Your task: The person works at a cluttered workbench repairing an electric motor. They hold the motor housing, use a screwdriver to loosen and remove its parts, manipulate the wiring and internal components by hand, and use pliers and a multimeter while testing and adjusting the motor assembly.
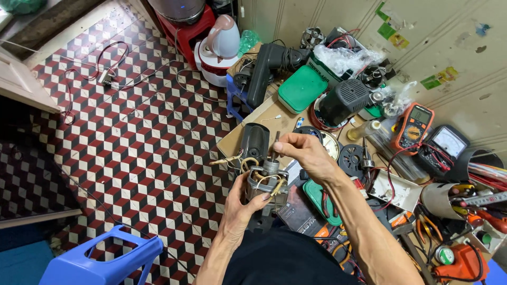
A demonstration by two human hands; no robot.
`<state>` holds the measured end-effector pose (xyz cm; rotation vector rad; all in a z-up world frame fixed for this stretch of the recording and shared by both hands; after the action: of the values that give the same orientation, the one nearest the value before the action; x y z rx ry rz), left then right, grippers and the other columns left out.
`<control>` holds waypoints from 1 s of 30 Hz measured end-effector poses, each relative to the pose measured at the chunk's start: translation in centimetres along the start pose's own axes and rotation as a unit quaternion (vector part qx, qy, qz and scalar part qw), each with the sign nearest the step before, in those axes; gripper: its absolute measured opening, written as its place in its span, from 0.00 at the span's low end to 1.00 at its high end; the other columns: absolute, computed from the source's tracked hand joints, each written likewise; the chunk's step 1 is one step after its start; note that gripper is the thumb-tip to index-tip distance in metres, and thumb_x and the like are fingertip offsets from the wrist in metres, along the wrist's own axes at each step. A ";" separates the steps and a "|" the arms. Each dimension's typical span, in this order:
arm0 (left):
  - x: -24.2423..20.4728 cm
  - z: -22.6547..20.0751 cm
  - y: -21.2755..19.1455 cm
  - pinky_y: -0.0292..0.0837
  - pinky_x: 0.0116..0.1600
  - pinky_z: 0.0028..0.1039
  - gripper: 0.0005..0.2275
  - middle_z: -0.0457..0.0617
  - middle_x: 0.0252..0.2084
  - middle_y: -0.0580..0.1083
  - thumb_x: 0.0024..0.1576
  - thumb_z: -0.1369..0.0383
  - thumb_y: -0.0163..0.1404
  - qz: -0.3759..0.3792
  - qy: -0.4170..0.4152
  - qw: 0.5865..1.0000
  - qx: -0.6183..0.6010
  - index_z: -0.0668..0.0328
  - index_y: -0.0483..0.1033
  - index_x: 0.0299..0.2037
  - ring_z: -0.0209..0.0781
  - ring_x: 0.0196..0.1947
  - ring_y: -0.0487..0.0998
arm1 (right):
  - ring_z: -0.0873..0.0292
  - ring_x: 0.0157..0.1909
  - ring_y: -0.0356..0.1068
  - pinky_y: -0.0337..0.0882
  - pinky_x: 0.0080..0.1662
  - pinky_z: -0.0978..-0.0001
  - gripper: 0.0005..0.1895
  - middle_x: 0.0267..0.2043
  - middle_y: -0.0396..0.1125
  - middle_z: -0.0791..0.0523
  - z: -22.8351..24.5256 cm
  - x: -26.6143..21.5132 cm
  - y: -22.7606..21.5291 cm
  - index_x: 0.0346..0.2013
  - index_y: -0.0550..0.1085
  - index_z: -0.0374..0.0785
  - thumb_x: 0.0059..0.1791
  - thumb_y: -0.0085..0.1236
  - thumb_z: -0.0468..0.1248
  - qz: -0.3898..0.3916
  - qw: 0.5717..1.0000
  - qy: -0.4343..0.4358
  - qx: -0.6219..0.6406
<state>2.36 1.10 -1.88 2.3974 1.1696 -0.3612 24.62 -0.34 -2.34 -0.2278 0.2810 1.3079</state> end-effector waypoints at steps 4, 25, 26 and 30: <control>0.4 1.2 0.1 0.65 0.64 0.39 0.41 0.60 0.55 0.71 0.41 0.54 0.62 -0.004 -0.013 0.999 -0.046 0.68 0.64 0.65 0.49 0.58 0.71 | 0.66 0.37 0.67 0.66 0.43 0.72 0.16 0.33 0.71 0.60 1.1 2.0 1.7 0.34 0.79 0.33 0.47 0.67 0.45 -0.011 0.999 -0.031 0.027; 3.8 -1.8 1.1 0.73 0.72 0.39 0.30 0.45 0.61 0.74 0.55 0.51 0.60 -0.100 0.138 0.927 -0.334 0.54 0.70 0.65 0.40 0.63 0.75 | 0.49 0.37 0.73 0.71 0.45 0.58 0.22 0.33 0.74 0.44 -27.1 -30.7 -15.0 0.48 0.78 0.32 0.56 0.49 0.49 -0.548 0.772 0.270 -0.175; 3.7 -1.4 1.0 0.73 0.72 0.40 0.30 0.45 0.61 0.74 0.55 0.51 0.60 -0.103 0.146 0.922 -0.342 0.54 0.70 0.65 0.41 0.64 0.75 | 0.46 0.40 0.74 0.71 0.47 0.55 0.22 0.35 0.75 0.43 -27.9 -30.6 -14.4 0.47 0.79 0.34 0.56 0.49 0.50 -0.503 0.784 0.301 -0.204; 3.3 -1.1 1.6 0.72 0.72 0.43 0.29 0.47 0.62 0.73 0.55 0.51 0.58 -0.099 0.161 0.905 -0.380 0.54 0.70 0.65 0.44 0.64 0.75 | 0.38 0.50 0.72 0.70 0.52 0.49 0.24 0.47 0.73 0.42 -32.8 -28.4 -12.3 0.53 0.75 0.38 0.51 0.52 0.52 -0.404 0.816 0.272 -0.312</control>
<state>5.65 3.05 -1.85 1.6812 1.3728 0.3965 27.43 -39.89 -23.88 -1.1654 0.1850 0.4088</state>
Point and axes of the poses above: each hand's wrist, its own x-axis towards the middle knuckle, its own y-axis out of the palm, z = x × y, the point moved 3 cm from there along x, towards the middle knuckle
